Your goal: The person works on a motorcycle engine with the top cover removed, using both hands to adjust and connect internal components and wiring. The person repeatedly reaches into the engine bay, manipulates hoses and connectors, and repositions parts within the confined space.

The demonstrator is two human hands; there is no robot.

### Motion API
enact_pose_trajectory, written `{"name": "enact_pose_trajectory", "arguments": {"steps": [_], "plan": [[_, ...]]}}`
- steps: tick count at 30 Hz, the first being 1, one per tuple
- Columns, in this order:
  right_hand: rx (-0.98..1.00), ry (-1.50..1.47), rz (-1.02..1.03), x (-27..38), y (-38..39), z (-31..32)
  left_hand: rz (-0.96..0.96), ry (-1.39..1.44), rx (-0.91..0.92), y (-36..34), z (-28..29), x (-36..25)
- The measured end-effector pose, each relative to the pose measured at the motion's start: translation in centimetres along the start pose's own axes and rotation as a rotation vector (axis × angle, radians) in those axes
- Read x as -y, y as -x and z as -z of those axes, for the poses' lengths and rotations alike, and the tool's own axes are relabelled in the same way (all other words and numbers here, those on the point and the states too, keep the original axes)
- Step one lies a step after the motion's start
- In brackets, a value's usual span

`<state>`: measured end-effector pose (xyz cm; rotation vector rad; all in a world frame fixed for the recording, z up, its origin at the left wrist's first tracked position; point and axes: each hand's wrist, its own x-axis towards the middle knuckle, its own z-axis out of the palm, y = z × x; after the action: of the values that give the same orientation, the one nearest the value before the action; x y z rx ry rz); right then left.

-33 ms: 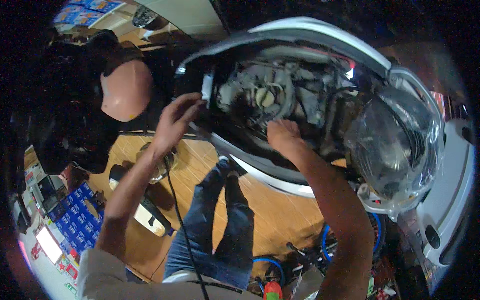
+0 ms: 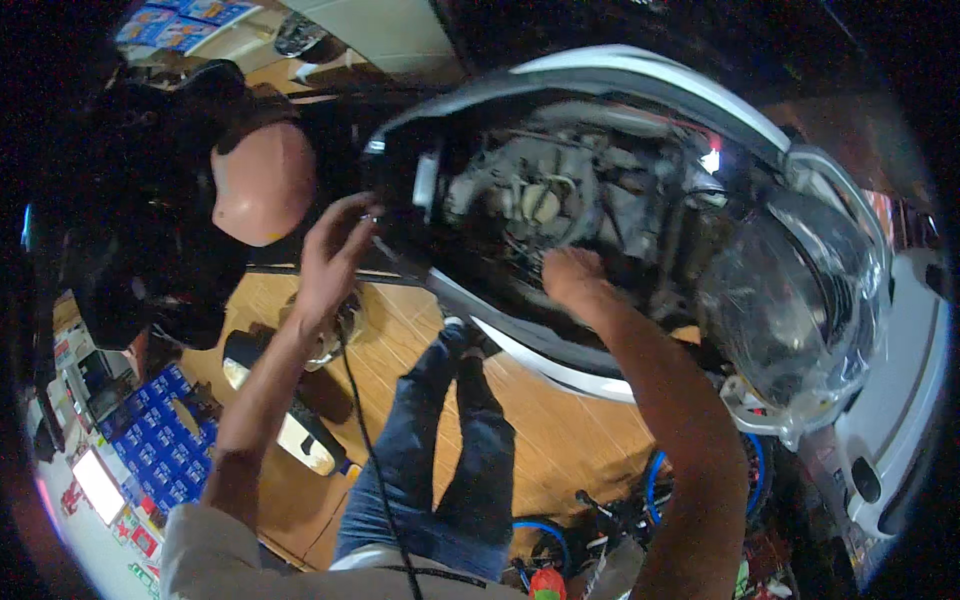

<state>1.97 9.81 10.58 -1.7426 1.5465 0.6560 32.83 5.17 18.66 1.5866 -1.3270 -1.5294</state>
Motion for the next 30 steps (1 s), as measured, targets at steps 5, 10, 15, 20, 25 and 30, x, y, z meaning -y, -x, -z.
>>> {"name": "enact_pose_trajectory", "arguments": {"steps": [5, 10, 15, 20, 25, 30], "plan": [[0.053, 0.015, 0.123, -1.8, -5.5, -6.6, 0.111, 0.269, -0.581, 5.5, 10.0, 5.7], [-0.295, -0.251, -0.139, -5.2, -8.4, -14.3, 0.518, 0.400, -0.571, 6.4, 12.8, 18.8], [-0.182, -0.361, -0.186, -8.5, -9.2, -14.0, 0.594, 0.288, -0.354, 3.2, 12.2, 26.7], [-0.153, -0.257, -0.297, -8.5, -9.5, -14.4, 0.640, 0.577, -0.344, 0.2, 9.1, 27.3], [-0.091, -0.341, 0.074, -8.2, -8.9, -14.0, 0.585, 0.344, -0.245, 2.8, 5.7, 21.1], [-0.138, -0.187, -0.050, -4.7, -7.1, -12.1, 0.501, 0.323, -0.120, 6.9, 3.4, 15.0]]}}
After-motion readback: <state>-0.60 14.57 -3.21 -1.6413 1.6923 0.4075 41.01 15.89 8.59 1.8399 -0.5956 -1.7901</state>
